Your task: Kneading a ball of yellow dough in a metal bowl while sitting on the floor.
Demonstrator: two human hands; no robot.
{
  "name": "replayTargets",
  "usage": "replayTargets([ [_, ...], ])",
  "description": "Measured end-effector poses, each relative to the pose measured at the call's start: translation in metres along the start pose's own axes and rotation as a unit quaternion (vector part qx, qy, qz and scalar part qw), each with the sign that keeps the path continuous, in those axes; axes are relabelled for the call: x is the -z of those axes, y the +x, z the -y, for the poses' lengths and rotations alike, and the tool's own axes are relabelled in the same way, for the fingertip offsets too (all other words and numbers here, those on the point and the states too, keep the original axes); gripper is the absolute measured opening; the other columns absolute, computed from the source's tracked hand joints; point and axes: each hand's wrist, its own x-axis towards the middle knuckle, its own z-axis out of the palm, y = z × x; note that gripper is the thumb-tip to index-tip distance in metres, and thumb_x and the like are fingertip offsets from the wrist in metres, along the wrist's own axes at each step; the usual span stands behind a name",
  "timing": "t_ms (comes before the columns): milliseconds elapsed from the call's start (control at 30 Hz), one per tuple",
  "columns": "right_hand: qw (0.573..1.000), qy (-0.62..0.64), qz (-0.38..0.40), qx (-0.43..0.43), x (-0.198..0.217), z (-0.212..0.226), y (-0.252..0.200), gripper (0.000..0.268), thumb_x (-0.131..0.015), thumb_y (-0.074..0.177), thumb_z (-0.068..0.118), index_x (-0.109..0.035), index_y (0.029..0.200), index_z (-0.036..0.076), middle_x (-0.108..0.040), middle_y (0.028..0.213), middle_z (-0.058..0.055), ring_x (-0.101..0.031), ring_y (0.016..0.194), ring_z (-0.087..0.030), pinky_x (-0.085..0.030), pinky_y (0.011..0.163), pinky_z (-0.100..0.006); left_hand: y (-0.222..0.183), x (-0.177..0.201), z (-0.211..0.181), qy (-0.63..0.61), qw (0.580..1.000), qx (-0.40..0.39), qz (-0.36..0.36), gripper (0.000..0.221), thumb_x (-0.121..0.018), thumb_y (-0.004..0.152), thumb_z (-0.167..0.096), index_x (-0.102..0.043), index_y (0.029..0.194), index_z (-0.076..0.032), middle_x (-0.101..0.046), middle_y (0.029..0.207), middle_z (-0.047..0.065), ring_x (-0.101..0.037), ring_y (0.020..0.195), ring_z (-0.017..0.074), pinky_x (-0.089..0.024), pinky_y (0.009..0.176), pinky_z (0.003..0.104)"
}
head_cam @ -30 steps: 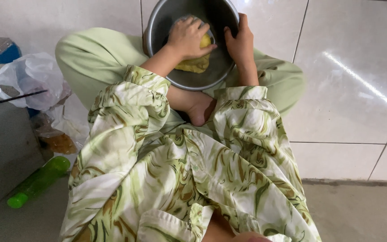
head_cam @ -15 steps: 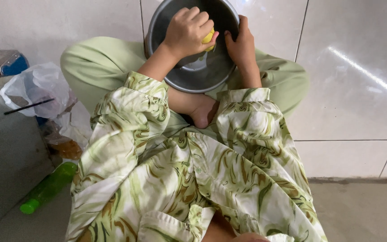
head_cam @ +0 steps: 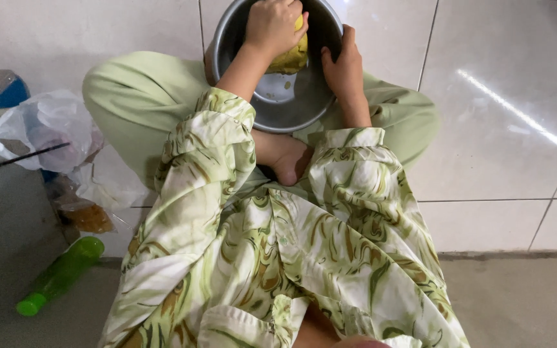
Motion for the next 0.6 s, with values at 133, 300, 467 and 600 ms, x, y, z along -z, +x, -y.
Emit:
replayTargets([
  [133,0.999,0.028,0.006,0.021,0.005,0.005,0.0,0.045,-0.059,0.083,0.002,-0.037,0.122,0.008,-0.065,0.106,-0.022,-0.066,0.092,-0.039,-0.052,0.073,-0.043,0.001,0.023,-0.004,0.009,0.999,-0.05,-0.007,0.019,-0.069,0.077,-0.032,-0.061,0.066,-0.018,-0.057,0.065,-0.003,-0.053,0.052,0.015,-0.043,0.044,0.028],
  [300,0.999,0.035,-0.001,0.029,0.004,0.001,0.0,0.046,-0.062,0.084,0.003,-0.037,0.123,0.007,-0.065,0.104,-0.022,-0.067,0.09,-0.037,-0.053,0.072,-0.041,0.007,0.074,-0.009,-0.016,0.992,-0.116,-0.055,0.02,-0.071,0.081,-0.031,-0.058,0.074,-0.018,-0.048,0.072,-0.005,-0.043,0.061,0.0108,-0.039,0.055,0.023],
  [467,0.999,0.035,0.005,0.035,0.002,-0.001,0.001,0.048,-0.061,0.084,0.002,-0.036,0.124,0.008,-0.064,0.107,-0.023,-0.066,0.094,-0.039,-0.053,0.075,-0.041,-0.038,0.065,-0.021,-0.05,0.986,-0.141,0.068,0.029,-0.07,0.077,-0.039,-0.058,0.09,-0.016,-0.053,0.088,0.0,-0.046,0.079,0.0166,-0.039,0.068,0.031],
  [600,1.0,0.013,0.008,0.009,0.001,-0.006,0.0,0.051,-0.063,0.082,0.003,-0.035,0.125,0.01,-0.064,0.105,-0.023,-0.066,0.091,-0.039,-0.053,0.074,-0.043,-0.072,0.051,-0.039,-0.103,0.967,-0.184,0.145,0.037,-0.071,0.071,-0.043,-0.058,0.089,-0.014,-0.053,0.087,0.003,-0.045,0.081,0.0185,-0.034,0.078,0.032],
])
